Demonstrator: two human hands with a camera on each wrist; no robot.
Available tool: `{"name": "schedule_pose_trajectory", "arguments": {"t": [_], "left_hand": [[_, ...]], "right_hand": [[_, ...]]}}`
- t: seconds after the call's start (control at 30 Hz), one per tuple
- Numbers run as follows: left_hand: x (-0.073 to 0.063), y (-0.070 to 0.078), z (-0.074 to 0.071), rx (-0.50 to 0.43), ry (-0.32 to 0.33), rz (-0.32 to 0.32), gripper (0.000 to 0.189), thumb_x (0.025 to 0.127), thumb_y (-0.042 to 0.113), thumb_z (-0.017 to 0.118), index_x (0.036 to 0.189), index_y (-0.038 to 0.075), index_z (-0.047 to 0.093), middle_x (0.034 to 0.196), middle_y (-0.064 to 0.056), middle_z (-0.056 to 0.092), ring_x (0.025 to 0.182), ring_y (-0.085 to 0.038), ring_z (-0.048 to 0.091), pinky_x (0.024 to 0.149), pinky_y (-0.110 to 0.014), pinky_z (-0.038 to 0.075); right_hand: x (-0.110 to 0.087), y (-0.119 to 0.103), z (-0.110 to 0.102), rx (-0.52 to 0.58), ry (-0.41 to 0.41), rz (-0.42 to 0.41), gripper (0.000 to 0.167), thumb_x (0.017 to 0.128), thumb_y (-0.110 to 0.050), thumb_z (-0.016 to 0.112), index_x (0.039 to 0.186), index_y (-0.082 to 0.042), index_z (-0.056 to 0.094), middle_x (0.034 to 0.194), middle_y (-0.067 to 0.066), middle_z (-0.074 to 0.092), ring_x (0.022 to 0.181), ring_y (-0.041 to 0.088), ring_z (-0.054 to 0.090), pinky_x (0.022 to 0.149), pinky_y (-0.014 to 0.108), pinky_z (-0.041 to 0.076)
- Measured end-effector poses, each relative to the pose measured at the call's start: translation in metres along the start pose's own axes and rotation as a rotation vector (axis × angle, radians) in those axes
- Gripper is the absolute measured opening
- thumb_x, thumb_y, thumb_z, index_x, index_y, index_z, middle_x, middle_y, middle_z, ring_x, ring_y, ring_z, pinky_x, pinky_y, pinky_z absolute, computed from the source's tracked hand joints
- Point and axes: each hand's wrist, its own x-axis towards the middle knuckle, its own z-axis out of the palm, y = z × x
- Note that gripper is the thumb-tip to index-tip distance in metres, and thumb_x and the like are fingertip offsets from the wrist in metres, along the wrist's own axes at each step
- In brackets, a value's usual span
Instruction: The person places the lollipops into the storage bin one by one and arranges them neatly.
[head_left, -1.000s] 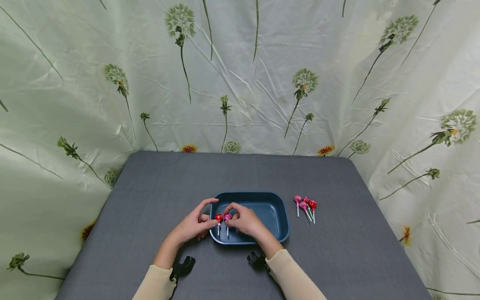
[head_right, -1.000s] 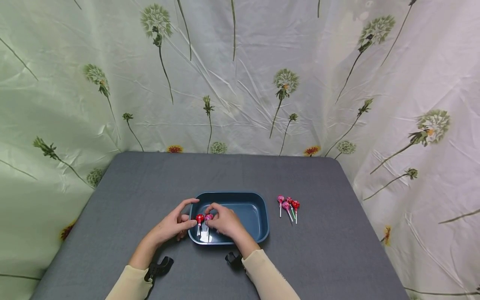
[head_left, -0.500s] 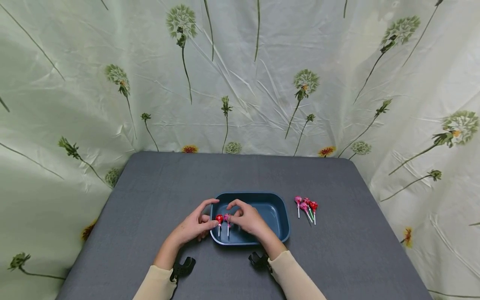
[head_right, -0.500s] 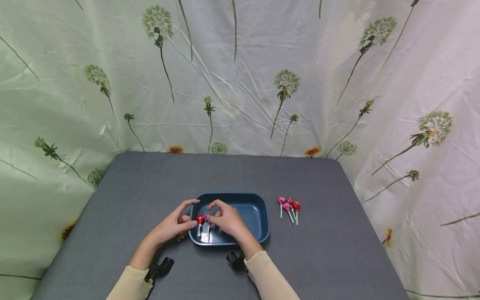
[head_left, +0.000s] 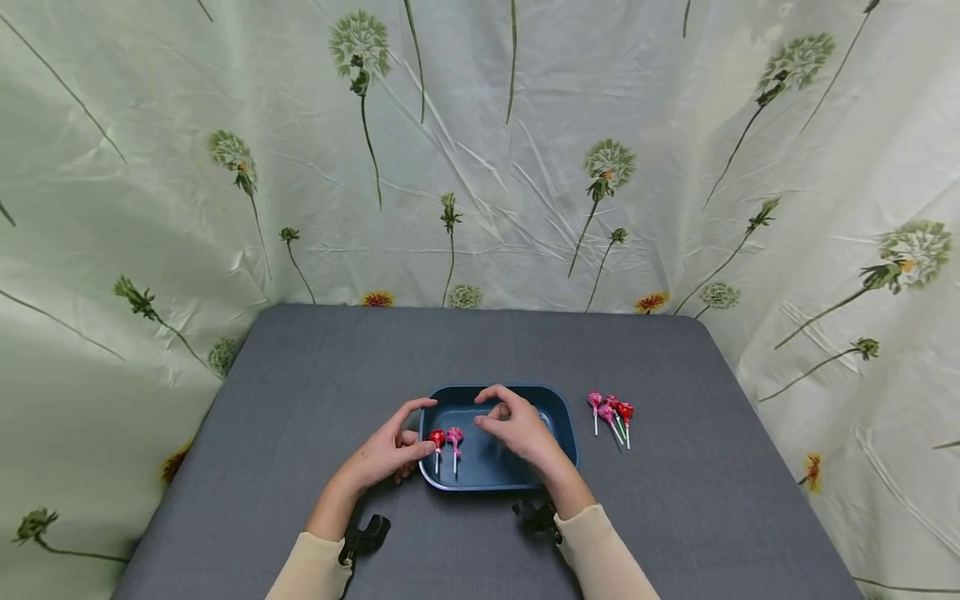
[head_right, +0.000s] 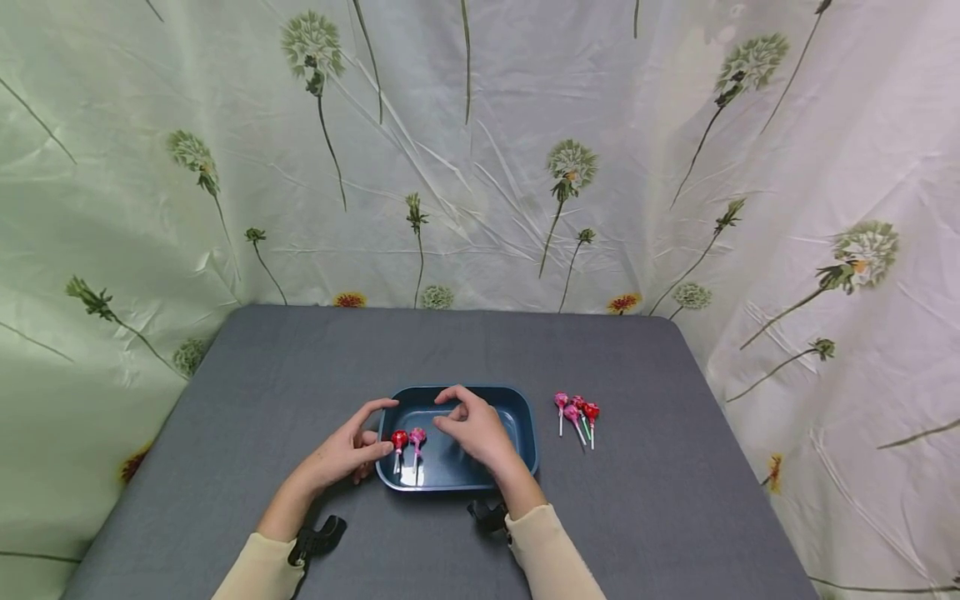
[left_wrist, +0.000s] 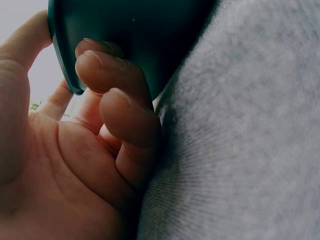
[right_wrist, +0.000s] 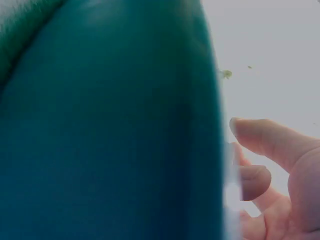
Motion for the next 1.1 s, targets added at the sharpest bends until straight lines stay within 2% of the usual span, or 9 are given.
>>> {"name": "schedule_pose_trajectory", "arguments": {"t": [0.13,0.23,0.4,0.63,1.1], "left_hand": [[0.000,-0.001,0.000,0.002,-0.004,0.012,0.070,0.104,0.029,0.070,0.162,0.029,0.030,0.073,-0.002,0.057,0.057,-0.015,0.051,0.054,-0.031,0.048],[-0.001,-0.002,-0.001,0.001,-0.011,0.029,0.070,0.104,0.028,0.069,0.163,0.028,0.029,0.072,-0.002,0.055,0.056,-0.014,0.051,0.054,-0.031,0.048],[-0.001,-0.004,-0.001,-0.005,-0.020,0.044,0.070,0.105,0.027,0.069,0.163,0.027,0.029,0.071,0.000,0.053,0.055,-0.013,0.050,0.053,-0.031,0.048],[0.000,-0.003,0.000,-0.003,-0.017,0.041,0.070,0.105,0.028,0.069,0.163,0.028,0.029,0.071,0.000,0.053,0.055,-0.013,0.050,0.053,-0.030,0.048],[0.000,-0.001,-0.001,0.003,0.001,0.025,0.070,0.104,0.029,0.070,0.162,0.029,0.030,0.072,-0.002,0.055,0.056,-0.014,0.050,0.054,-0.030,0.047]], "right_hand": [[-0.003,0.001,-0.012,0.011,0.046,-0.011,0.033,0.099,-0.015,0.073,0.130,-0.007,0.065,0.079,0.010,0.065,0.054,0.013,0.043,0.053,0.026,0.036],[-0.004,0.003,-0.022,0.024,0.074,-0.013,0.034,0.099,-0.015,0.074,0.130,-0.006,0.064,0.076,0.002,0.063,0.054,0.012,0.043,0.052,0.025,0.035],[-0.009,0.011,-0.042,0.053,0.100,0.005,0.036,0.101,-0.016,0.072,0.134,-0.005,0.061,0.074,-0.003,0.059,0.055,0.011,0.042,0.053,0.025,0.035],[-0.014,0.020,-0.067,0.070,0.149,0.015,0.038,0.103,-0.013,0.069,0.138,0.000,0.058,0.070,-0.001,0.056,0.053,0.010,0.039,0.055,0.025,0.036],[-0.021,0.031,-0.090,0.031,0.217,0.071,0.040,0.103,-0.015,0.068,0.139,-0.003,0.056,0.072,-0.001,0.057,0.056,0.013,0.042,0.060,0.027,0.040]]}}
